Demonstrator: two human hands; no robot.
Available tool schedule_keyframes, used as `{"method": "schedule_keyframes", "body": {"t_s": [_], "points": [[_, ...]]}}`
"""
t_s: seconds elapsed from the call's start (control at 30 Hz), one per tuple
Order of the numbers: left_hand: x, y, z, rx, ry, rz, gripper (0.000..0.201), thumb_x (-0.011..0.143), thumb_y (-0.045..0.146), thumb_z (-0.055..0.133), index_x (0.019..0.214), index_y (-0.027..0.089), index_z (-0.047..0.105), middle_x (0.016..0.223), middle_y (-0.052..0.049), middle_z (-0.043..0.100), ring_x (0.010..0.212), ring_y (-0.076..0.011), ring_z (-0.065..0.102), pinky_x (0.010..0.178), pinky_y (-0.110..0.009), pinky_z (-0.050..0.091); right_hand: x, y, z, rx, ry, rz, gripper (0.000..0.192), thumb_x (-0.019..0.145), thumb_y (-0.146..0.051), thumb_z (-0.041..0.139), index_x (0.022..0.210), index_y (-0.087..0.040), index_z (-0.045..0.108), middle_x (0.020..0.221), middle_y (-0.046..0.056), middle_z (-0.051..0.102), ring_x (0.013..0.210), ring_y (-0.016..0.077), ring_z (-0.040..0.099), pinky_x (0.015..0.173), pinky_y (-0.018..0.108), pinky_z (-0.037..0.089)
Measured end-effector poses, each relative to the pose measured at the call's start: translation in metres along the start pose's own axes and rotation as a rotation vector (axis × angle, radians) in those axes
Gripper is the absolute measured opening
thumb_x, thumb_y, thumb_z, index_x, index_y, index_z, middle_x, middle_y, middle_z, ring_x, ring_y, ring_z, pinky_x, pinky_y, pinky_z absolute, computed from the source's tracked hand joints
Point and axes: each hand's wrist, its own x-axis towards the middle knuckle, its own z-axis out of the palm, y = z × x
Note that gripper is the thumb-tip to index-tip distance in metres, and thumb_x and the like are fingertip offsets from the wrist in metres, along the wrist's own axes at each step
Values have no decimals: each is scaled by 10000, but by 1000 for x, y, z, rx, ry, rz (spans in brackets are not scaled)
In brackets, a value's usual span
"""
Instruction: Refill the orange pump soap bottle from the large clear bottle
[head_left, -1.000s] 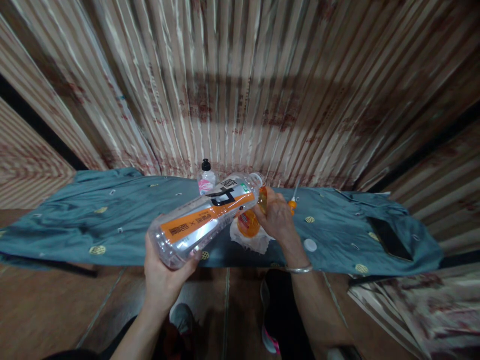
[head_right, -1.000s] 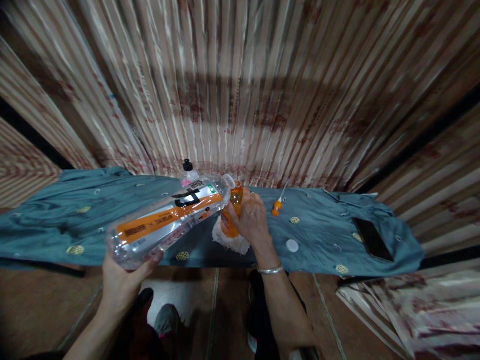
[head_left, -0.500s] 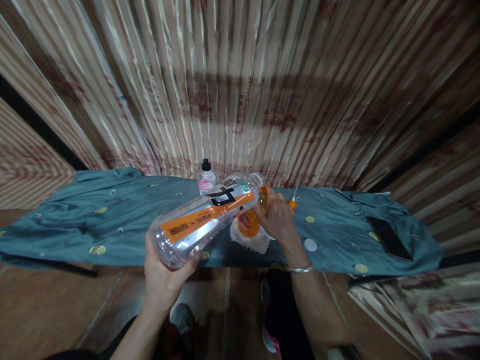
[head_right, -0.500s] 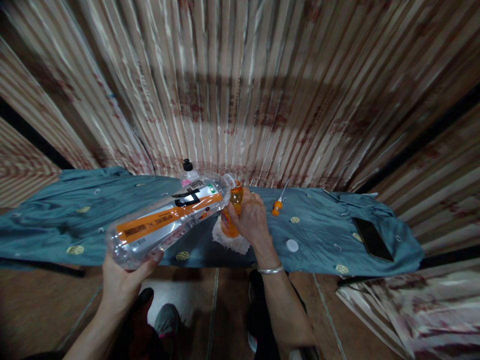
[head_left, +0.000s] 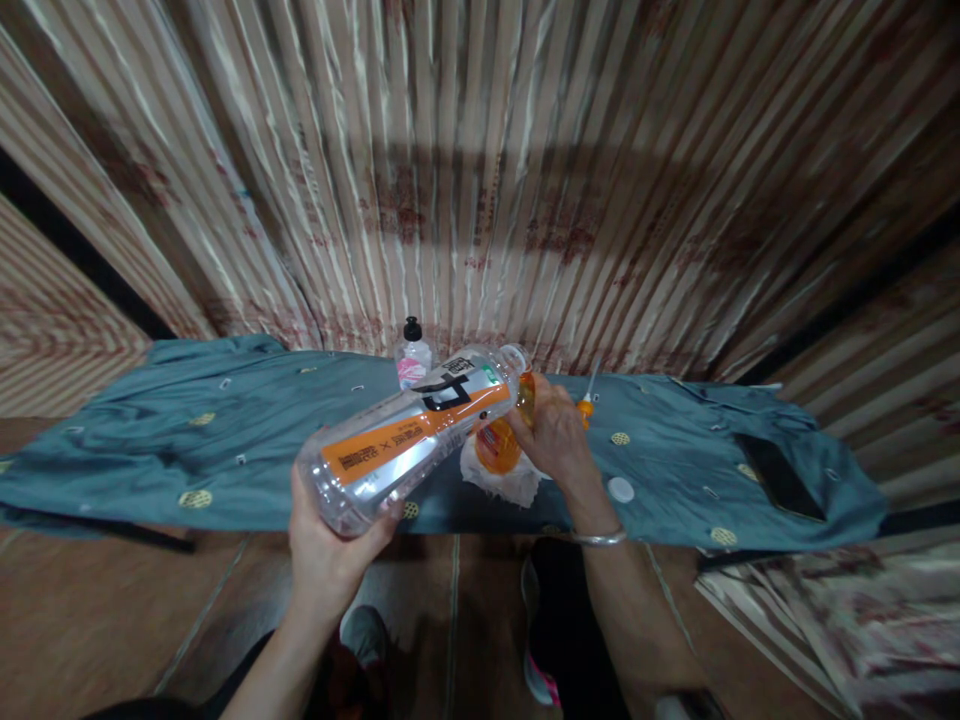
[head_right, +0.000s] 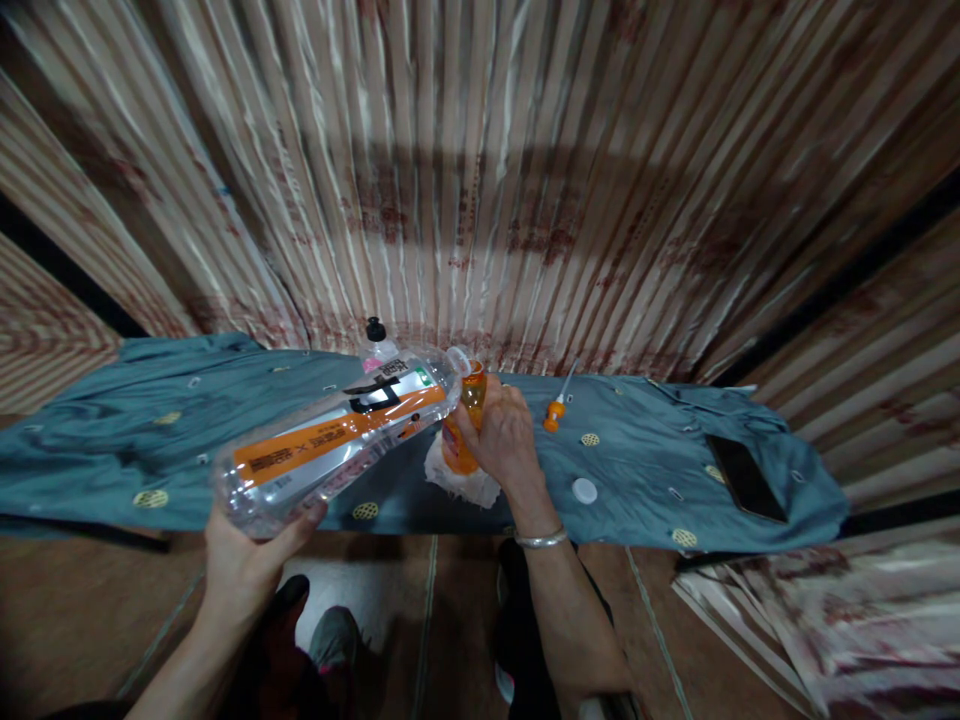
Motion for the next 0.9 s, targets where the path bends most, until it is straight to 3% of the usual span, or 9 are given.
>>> {"method": "schedule_keyframes", "body": {"t_s": [0.13, 0.43, 0.57, 0.77, 0.9], "points": [[2, -3, -2, 5, -2, 9, 865, 473, 400, 970, 1200, 197, 548, 1144, -120, 705, 1176, -398, 717, 1074, -553, 550, -1, 1, 1, 7, 9, -3, 563, 1049, -546, 468, 1315, -66, 594, 1040, 214, 742, 960, 344, 677, 906, 518, 556], [-2, -4, -1, 41, 14, 49, 765, 587, 453, 942, 1212, 195, 584, 1195, -119, 707, 1228, -372, 695, 1106, -522, 529, -1, 1, 2, 23, 17, -7, 555, 1050, -557, 466, 1321, -89, 594, 1090, 214, 737, 984, 344, 674, 922, 524, 546], [0, -7, -2, 26, -19, 31, 737, 563, 424, 954, 1168, 182, 611, 1197, -133, 717, 1190, -382, 714, 1068, -522, 558, 0, 0, 0, 22, 4, -6, 526, 1052, -542, 459, 1303, -100, 600, 1029, 189, 737, 957, 341, 665, 903, 515, 548], [3, -12, -6, 34, -26, 31, 875, 523, 414, 969, 1265, 215, 549, 1190, -108, 706, 1209, -386, 704, 1102, -556, 533, 1, -2, -2, 3, -1, -11, 523, 1058, -544, 439, 1268, -95, 605, 1010, 182, 733, 952, 339, 665, 889, 500, 553], [3, -10, -5, 42, -26, 30, 828, 526, 411, 966, 1220, 209, 564, 1162, -108, 715, 1195, -386, 712, 1088, -546, 545, 1, -3, -3, 8, -5, -5, 463, 1059, -523, 448, 1226, -129, 625, 982, 162, 724, 916, 323, 663, 884, 488, 553]]}}
